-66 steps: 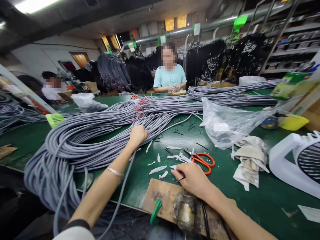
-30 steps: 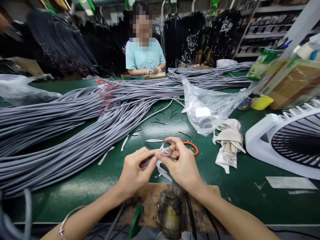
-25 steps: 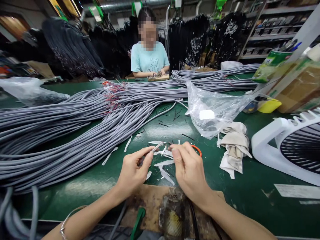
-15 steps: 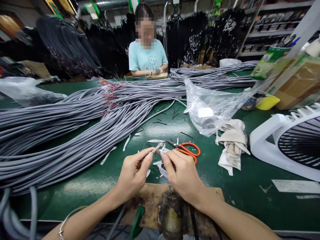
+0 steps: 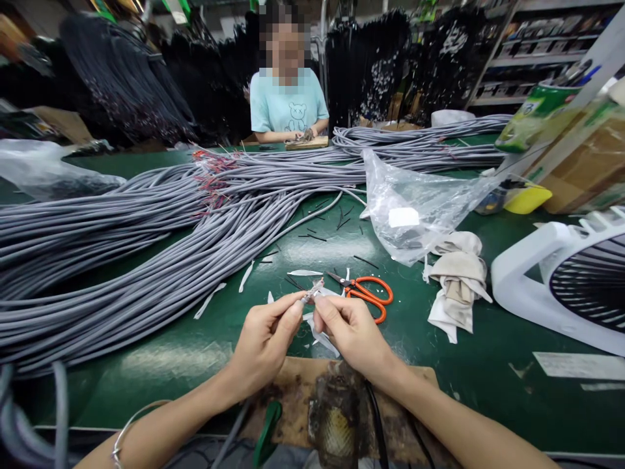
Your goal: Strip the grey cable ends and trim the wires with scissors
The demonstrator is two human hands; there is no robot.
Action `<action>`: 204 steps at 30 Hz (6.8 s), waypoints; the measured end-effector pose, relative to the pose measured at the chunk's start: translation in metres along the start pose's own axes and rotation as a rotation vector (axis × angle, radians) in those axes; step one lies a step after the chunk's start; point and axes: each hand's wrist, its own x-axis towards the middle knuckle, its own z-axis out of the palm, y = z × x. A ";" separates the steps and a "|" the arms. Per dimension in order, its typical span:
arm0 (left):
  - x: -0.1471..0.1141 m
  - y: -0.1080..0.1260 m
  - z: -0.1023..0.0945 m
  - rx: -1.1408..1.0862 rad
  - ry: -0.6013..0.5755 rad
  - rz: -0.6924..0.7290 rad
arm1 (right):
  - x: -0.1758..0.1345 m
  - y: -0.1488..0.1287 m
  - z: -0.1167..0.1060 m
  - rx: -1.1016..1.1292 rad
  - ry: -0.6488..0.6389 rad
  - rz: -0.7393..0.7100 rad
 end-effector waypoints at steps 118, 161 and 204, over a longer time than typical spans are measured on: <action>0.001 -0.008 0.006 0.175 0.190 0.152 | 0.002 -0.006 0.003 -0.489 0.462 -0.222; 0.005 -0.005 0.010 -0.728 -0.242 -0.168 | 0.001 -0.012 0.007 0.481 0.176 0.077; 0.000 -0.002 0.000 0.338 0.166 0.280 | -0.012 -0.017 -0.008 -0.628 0.587 -0.274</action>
